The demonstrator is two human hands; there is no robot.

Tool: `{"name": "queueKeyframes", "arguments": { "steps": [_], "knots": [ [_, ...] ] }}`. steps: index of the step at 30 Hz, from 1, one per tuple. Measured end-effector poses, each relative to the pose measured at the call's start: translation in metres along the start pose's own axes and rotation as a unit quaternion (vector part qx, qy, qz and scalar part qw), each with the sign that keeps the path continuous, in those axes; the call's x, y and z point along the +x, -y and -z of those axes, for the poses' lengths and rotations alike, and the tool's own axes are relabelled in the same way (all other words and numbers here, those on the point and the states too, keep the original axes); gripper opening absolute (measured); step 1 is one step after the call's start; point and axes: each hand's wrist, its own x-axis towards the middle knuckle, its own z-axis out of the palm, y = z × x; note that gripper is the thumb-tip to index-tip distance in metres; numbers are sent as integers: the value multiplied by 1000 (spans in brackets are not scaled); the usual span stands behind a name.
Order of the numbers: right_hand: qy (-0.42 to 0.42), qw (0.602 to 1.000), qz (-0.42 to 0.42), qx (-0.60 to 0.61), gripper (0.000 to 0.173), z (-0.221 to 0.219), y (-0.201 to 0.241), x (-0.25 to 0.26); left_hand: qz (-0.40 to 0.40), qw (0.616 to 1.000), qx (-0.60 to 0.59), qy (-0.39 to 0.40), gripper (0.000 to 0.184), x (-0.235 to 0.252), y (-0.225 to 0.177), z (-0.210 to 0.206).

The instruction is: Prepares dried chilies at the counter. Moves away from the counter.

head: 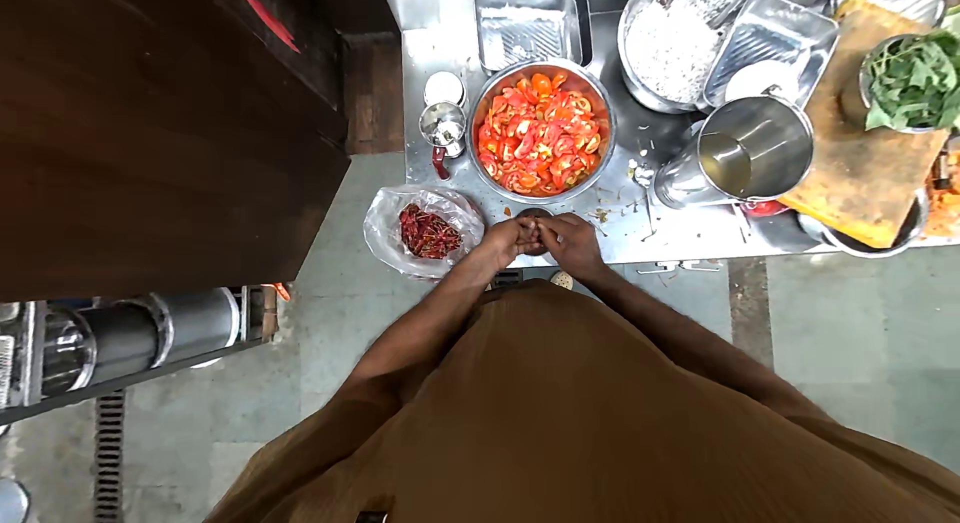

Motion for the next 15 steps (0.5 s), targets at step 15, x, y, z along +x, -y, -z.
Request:
{"name": "queueKeyframes", "arguments": {
  "steps": [15],
  "knots": [
    [248,960,-74,-104,28,5,-6,9,-260,731,618,-130,16,-1,16,-6]
  ]
}}
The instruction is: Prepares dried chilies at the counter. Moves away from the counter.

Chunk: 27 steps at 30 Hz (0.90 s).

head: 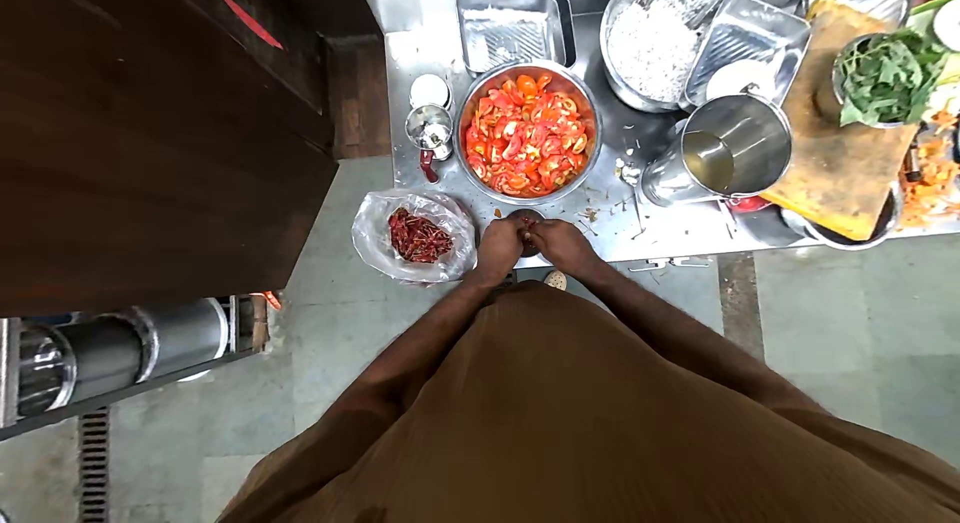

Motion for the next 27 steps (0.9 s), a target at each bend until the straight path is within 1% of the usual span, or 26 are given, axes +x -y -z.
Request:
{"name": "queueKeyframes", "arguments": {
  "steps": [3,5,6,8,9,10,11,12,13,15,16,18,20,21,22,23,24,25,26,27],
  "knots": [
    [28,999,-32,-34,27,5,9,7,-1,999,35,7,16,5,-4,0],
    [46,998,-48,-8,25,12,14,11,0,1000,18,1,17,6,-3,0],
    [47,997,-54,25,25,14,12,13,7,1000,-16,-8,14,6,0,1],
    [49,990,-65,117,25,15,1,20,41,994,-94,-23,16,5,6,2],
    [57,979,-82,176,24,16,-3,22,44,992,-114,-36,16,4,8,0],
    [68,959,-113,249,23,16,-7,23,28,991,-121,-58,16,2,10,-2],
    [75,927,-149,337,22,13,-9,23,-10,989,-118,-87,16,0,14,-6],
    [78,882,-183,426,21,11,-10,22,-61,984,-112,-122,17,0,19,-9],
    [82,832,-220,502,18,10,-9,21,-106,977,-106,-151,18,0,24,-12],
    [77,735,-295,606,13,11,-1,19,-159,963,-106,-192,21,0,28,-13],
    [62,692,-320,645,12,12,5,19,-169,957,-111,-208,23,1,27,-11],
    [42,618,-328,713,13,14,12,20,-160,947,-150,-235,21,5,23,-10],
    [42,574,-312,756,16,11,13,18,-123,934,-224,-250,17,6,19,-14],
    [47,564,-306,766,17,10,13,18,-108,926,-261,-251,15,6,19,-17],
    [55,566,-303,765,17,9,13,18,-103,919,-286,-250,13,6,21,-20],
    [61,588,-302,747,18,9,12,18,-109,918,-291,-247,13,6,23,-23],
    [60,643,-299,703,18,9,10,17,-116,925,-274,-238,13,5,26,-23],
    [52,731,-278,621,19,10,8,17,-117,938,-239,-221,14,3,27,-21],
    [43,832,-230,504,20,11,4,16,-100,954,-206,-193,14,0,26,-19],
    [33,913,-169,371,21,12,1,16,-57,969,-192,-144,15,-2,23,-16]
  ]
}}
